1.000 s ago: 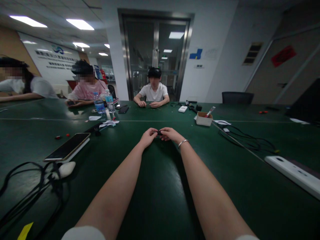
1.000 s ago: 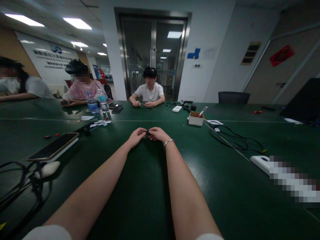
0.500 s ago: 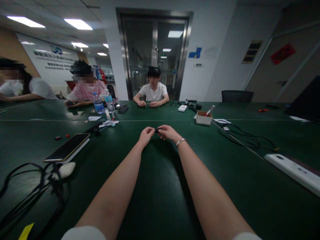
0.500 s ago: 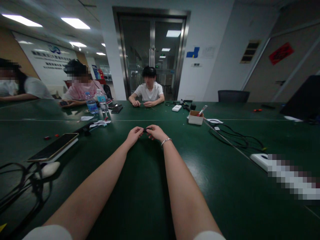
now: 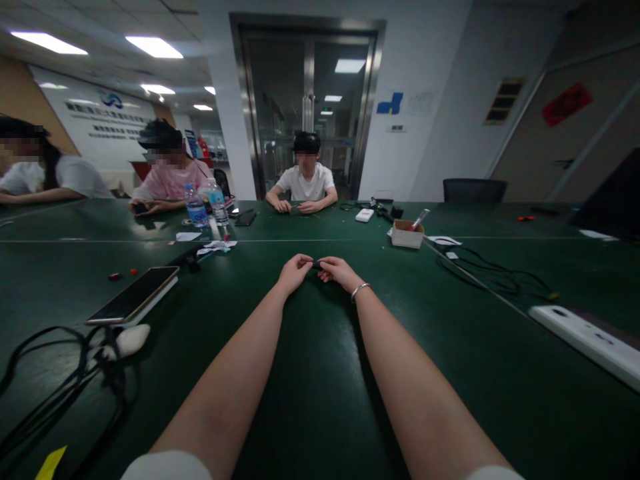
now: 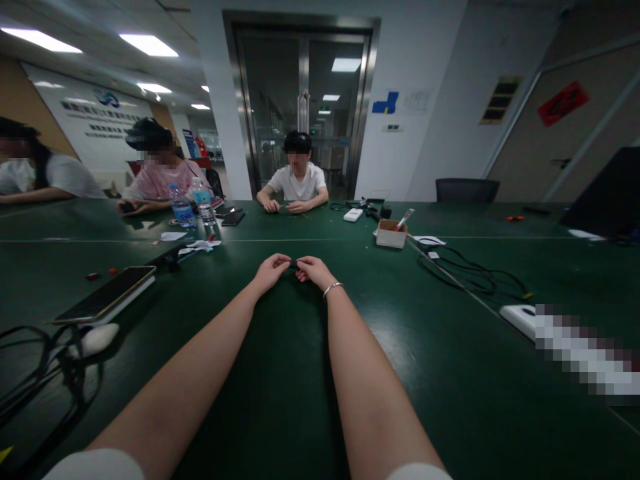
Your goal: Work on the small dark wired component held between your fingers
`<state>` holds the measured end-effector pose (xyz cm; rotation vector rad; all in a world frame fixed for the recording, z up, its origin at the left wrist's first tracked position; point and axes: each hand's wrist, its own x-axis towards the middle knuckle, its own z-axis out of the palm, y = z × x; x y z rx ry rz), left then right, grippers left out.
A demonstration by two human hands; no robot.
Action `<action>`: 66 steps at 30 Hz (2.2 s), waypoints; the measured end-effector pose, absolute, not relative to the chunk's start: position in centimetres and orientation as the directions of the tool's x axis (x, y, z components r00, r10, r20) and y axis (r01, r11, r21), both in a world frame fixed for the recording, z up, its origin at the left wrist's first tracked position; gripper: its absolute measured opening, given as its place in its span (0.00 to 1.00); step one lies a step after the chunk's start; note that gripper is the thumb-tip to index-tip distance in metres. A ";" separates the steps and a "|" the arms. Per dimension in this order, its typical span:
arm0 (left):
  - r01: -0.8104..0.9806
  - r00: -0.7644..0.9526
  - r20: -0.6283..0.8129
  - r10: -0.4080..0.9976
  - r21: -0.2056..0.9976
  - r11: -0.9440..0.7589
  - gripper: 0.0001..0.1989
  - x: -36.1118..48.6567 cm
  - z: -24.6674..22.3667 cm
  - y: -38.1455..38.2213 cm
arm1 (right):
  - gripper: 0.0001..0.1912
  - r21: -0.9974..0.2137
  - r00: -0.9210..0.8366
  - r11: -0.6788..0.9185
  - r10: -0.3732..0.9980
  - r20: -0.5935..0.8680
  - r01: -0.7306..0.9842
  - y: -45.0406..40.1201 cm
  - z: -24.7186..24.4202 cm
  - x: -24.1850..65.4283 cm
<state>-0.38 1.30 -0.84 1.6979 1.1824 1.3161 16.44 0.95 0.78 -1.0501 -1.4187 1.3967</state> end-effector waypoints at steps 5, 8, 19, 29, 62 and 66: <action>0.250 0.076 0.288 0.955 0.921 -0.298 0.13 -0.4 -1.0 1.5 | 0.06 -1.000 -0.282 0.021 0.959 0.026 -0.020 0.8 0.7 16.6; 0.280 0.072 0.313 0.947 0.905 -0.321 0.10 -0.4 -0.8 1.2 | 0.05 -1.000 -0.289 0.020 0.957 0.026 -0.024 0.7 0.8 16.6; 0.256 0.074 0.295 0.953 0.918 -0.304 0.11 -0.3 -0.9 1.4 | 0.06 -0.999 -0.279 0.012 0.960 0.020 -0.030 0.6 0.9 16.6; 0.304 0.077 0.280 0.957 0.908 -0.289 0.12 -0.5 -0.9 1.4 | 0.04 -0.999 -0.281 0.024 0.959 0.031 -0.029 0.8 0.7 16.6; 0.343 0.054 0.275 0.960 0.898 -0.276 0.11 -0.4 -0.8 1.3 | 0.05 -0.999 -0.297 0.011 0.955 0.020 -0.031 0.8 0.8 16.7; 0.330 0.066 0.280 0.958 0.900 -0.286 0.11 -0.3 -0.6 1.1 | 0.05 -0.999 -0.297 0.006 0.955 0.016 -0.035 0.8 0.8 16.7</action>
